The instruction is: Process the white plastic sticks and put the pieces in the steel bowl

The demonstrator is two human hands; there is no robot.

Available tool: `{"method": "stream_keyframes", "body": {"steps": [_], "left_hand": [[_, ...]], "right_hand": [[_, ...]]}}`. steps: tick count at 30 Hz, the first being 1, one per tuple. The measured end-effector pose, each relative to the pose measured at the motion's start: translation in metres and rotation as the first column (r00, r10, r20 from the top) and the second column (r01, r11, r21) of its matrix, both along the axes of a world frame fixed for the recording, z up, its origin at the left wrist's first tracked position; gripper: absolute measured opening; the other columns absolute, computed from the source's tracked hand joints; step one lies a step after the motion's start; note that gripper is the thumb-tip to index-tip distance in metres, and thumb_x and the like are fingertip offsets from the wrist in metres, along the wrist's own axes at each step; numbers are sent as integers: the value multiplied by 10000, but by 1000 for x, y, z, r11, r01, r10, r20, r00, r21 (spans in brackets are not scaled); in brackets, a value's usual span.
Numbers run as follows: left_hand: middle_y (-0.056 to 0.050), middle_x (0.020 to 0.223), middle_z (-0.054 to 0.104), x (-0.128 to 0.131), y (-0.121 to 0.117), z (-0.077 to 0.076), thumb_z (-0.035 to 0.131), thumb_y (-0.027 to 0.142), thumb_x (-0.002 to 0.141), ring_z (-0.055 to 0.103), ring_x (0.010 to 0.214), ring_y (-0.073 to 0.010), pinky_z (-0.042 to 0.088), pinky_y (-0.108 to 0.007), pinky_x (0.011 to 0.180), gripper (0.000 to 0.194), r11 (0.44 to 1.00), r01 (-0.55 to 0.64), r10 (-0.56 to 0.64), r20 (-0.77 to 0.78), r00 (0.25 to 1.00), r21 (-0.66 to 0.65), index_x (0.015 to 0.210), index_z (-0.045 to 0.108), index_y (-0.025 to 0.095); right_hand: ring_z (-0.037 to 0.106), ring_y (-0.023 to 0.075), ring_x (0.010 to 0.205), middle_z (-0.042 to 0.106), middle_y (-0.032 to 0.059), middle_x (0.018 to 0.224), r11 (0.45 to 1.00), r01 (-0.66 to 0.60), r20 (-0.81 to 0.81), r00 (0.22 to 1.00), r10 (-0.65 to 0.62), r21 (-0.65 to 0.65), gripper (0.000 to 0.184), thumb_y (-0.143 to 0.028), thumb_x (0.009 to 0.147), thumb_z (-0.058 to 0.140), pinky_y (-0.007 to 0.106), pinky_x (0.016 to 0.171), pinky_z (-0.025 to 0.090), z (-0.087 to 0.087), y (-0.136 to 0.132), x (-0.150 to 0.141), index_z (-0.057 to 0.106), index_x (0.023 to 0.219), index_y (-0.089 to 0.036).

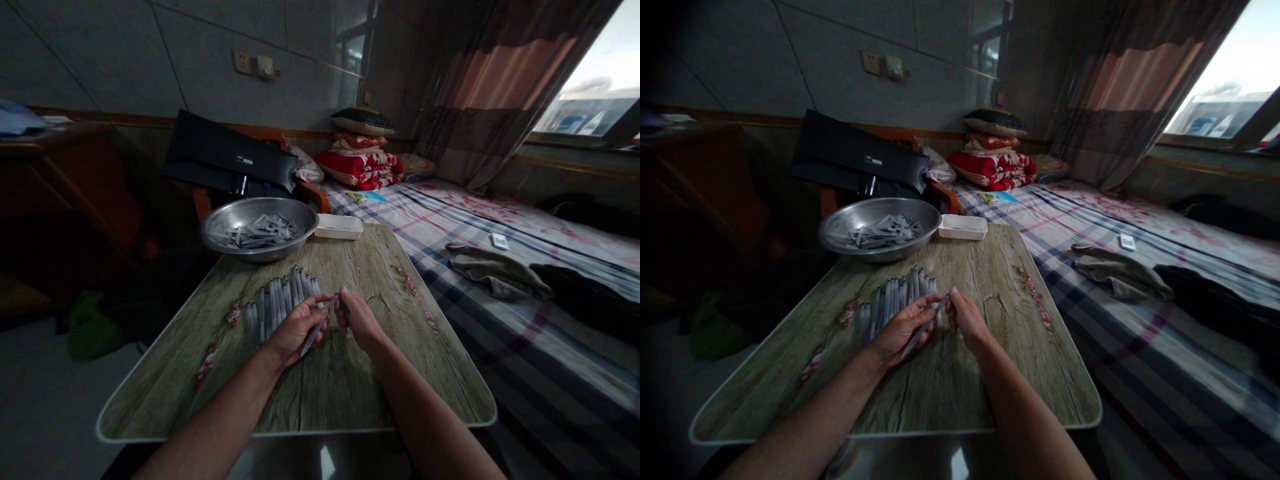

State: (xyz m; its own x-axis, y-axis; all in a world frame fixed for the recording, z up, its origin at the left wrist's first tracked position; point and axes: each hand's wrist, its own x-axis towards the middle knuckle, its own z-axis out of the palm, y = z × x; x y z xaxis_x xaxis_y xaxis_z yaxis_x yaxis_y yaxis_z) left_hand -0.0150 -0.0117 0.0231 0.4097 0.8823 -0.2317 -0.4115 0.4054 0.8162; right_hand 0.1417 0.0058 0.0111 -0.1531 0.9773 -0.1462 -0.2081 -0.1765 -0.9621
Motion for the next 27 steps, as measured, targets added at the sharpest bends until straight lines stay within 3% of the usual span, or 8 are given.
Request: {"method": "stream_keyframes", "body": {"steps": [3, 7, 11, 14, 19, 23, 27], "left_hand": [[69, 597, 559, -2, -2, 2, 771, 333, 753, 412, 347, -30, 255, -120, 343, 504, 997, 76, -76, -8, 997, -7, 1190, 540, 237], [43, 601, 566, -5, 0, 1, 758, 313, 759, 416, 362, -25, 271, -117, 347, 347, 996, 84, -80, 96, 992, -32, 1053, 609, 204], [-30, 708, 645, -5, 1, 1, 746, 224, 703, 576, 517, -79, 441, -161, 450, 272, 999, -36, 42, 183, 982, -33, 961, 695, 151], [-47, 826, 685, -2, 0, 2, 748, 170, 671, 632, 648, -121, 501, -194, 515, 344, 991, -124, 117, 107, 987, 56, 1014, 712, 170], [-49, 824, 702, 3, -1, 0, 772, 384, 741, 661, 754, -161, 523, -211, 536, 291, 920, -287, 318, -79, 945, 268, 929, 740, 165], [-85, 892, 756, 3, 3, -1, 815, 451, 683, 715, 831, -207, 570, -269, 671, 371, 920, -324, 345, -63, 936, 222, 884, 738, 148], [-90, 827, 769, 2, 6, -2, 844, 468, 635, 733, 789, -212, 574, -279, 682, 430, 921, -366, 373, -27, 927, 132, 879, 724, 136]], "right_hand": [[266, 66, 391, 333, -75, 469, 1000, -26, 91, 996, 25, 2, 569, -738, 765, 539, 231, 377, 181, -1, 1, 2, 425, 586, -211], [202, 53, 393, 294, -88, 462, 997, -71, 108, 991, 74, -34, 552, -694, 763, 585, 232, 385, 130, 4, 0, 4, 386, 569, -217], [179, 53, 378, 260, -97, 450, 996, -26, 70, 997, 32, -87, 541, -672, 782, 575, 235, 376, 107, 8, 0, 4, 361, 563, -225], [182, 50, 371, 268, -96, 451, 994, 11, 39, 999, -7, -108, 546, -669, 784, 576, 230, 371, 105, 7, 1, 3, 354, 559, -224], [180, 52, 362, 257, -98, 437, 990, 4, 14, 1000, -2, -140, 543, -663, 801, 555, 229, 365, 94, 6, 0, 1, 344, 555, -228], [184, 48, 368, 267, -98, 446, 991, -34, -37, 999, 30, -130, 524, -641, 796, 574, 225, 370, 113, 5, -1, 0, 358, 564, -224], [202, 40, 378, 316, -94, 480, 996, -44, -76, 996, 38, -80, 468, -578, 743, 642, 219, 382, 127, 4, -1, -2, 398, 593, -208]]}}
